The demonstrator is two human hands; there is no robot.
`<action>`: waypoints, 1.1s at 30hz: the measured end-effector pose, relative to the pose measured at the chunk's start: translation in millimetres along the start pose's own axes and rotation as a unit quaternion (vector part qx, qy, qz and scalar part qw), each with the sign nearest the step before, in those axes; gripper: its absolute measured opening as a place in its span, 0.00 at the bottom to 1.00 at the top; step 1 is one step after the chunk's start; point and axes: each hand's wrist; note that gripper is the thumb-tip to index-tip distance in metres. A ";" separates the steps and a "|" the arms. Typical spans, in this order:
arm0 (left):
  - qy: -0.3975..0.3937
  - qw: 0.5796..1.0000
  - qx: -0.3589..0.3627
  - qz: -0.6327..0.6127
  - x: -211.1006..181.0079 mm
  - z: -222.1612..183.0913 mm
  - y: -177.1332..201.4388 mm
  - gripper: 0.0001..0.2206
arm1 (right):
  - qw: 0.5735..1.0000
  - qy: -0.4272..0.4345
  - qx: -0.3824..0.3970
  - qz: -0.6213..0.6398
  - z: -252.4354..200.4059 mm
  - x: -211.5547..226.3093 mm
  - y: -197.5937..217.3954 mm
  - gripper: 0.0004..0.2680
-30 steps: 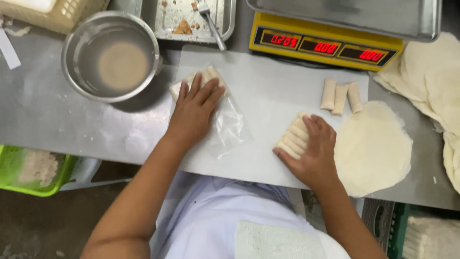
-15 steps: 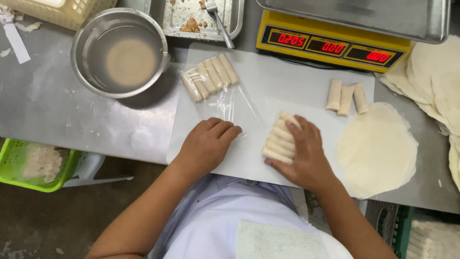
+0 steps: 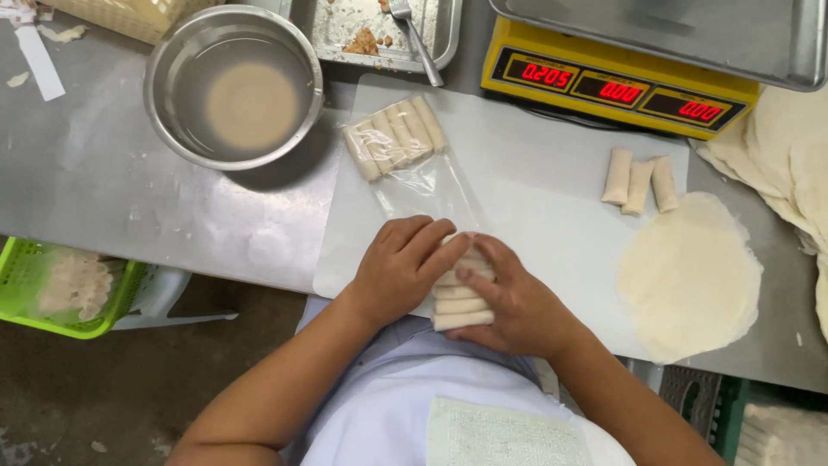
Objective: Packing spring rolls into plastic bags and writing on paper labels.
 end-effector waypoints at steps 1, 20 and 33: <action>0.023 1.000 -0.008 -0.009 0.6 -3.7 1.3 0.16 | 0.999 -0.029 -0.027 0.013 4.4 -0.6 -2.0 0.34; 0.176 0.970 0.074 -0.152 -1.7 -11.8 37.9 0.07 | 0.958 -0.226 -0.081 -0.158 23.9 25.2 -21.6 0.35; 0.279 0.917 0.110 -0.263 -1.5 -13.4 34.2 0.12 | 0.957 -0.225 -0.012 -0.182 53.7 22.8 -35.4 0.13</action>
Point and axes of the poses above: each hand's wrist, its own z-axis towards the middle knuckle, its own y-axis out of the back of the hand, x = y × z, and after that the axes turned 7 degrees about x, right-handed
